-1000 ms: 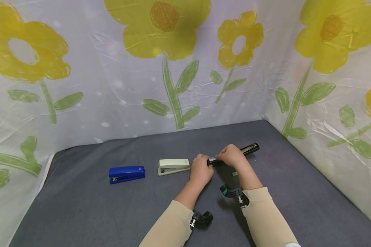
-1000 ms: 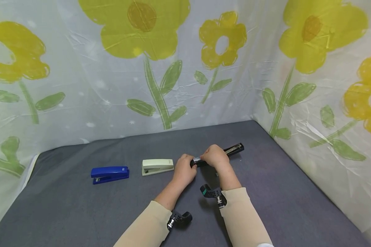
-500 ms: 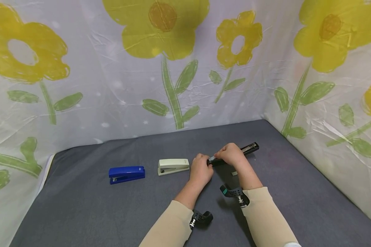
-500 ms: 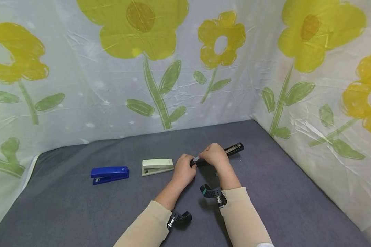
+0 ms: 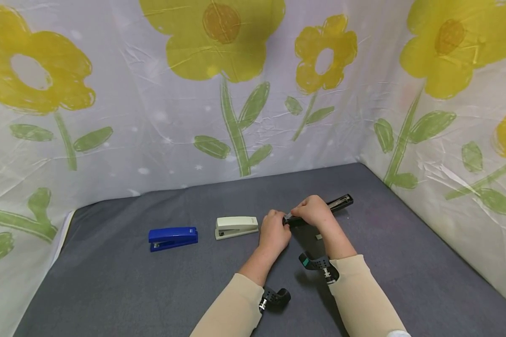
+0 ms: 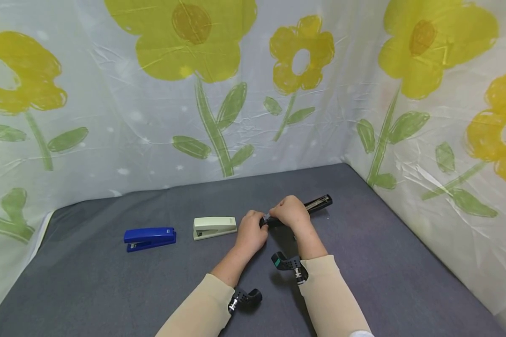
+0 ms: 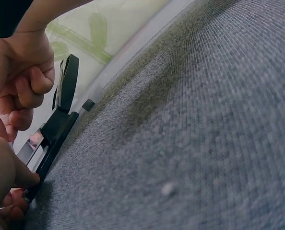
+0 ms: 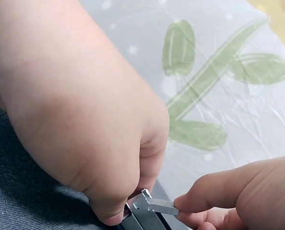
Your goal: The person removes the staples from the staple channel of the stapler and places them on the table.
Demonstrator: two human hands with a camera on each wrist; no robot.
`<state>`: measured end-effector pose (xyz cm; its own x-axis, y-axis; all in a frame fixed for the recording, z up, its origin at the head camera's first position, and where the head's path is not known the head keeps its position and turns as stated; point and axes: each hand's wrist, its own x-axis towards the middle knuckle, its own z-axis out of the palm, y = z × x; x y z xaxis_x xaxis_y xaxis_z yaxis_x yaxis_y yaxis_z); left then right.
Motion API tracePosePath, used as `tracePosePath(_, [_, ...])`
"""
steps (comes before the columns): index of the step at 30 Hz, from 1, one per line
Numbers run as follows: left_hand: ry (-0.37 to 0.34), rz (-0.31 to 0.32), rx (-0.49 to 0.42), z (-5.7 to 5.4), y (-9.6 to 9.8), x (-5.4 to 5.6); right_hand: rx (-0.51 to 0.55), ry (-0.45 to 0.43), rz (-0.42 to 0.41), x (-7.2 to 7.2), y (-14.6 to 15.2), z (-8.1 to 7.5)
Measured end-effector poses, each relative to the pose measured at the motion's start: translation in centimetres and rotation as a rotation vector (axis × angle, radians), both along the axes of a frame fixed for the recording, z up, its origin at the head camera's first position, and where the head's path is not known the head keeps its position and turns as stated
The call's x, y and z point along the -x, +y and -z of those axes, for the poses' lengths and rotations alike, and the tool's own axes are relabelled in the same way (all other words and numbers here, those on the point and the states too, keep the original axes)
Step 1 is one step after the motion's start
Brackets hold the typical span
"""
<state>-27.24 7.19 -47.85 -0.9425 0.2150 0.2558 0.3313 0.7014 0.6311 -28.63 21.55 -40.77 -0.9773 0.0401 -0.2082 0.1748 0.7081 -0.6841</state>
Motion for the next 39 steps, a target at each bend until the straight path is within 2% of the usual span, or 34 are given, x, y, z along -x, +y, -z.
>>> tracePosePath(9, [-0.006,-0.013,0.005,0.0,0.1,0.0,0.019,-0.027,0.018,0.0,-0.1,-0.1])
tracePosePath(24, [-0.009,-0.028,0.012,0.1,0.3,0.1,0.06,-0.014,0.048,-0.2,0.3,-0.3])
tracePosePath(32, [0.005,-0.024,0.003,0.2,0.2,0.1,0.122,-0.005,0.029,-0.8,0.8,-0.8])
tracePosePath(39, [0.028,-0.02,0.002,0.3,0.4,0.0,0.158,-0.034,0.035,-1.3,1.4,-0.6])
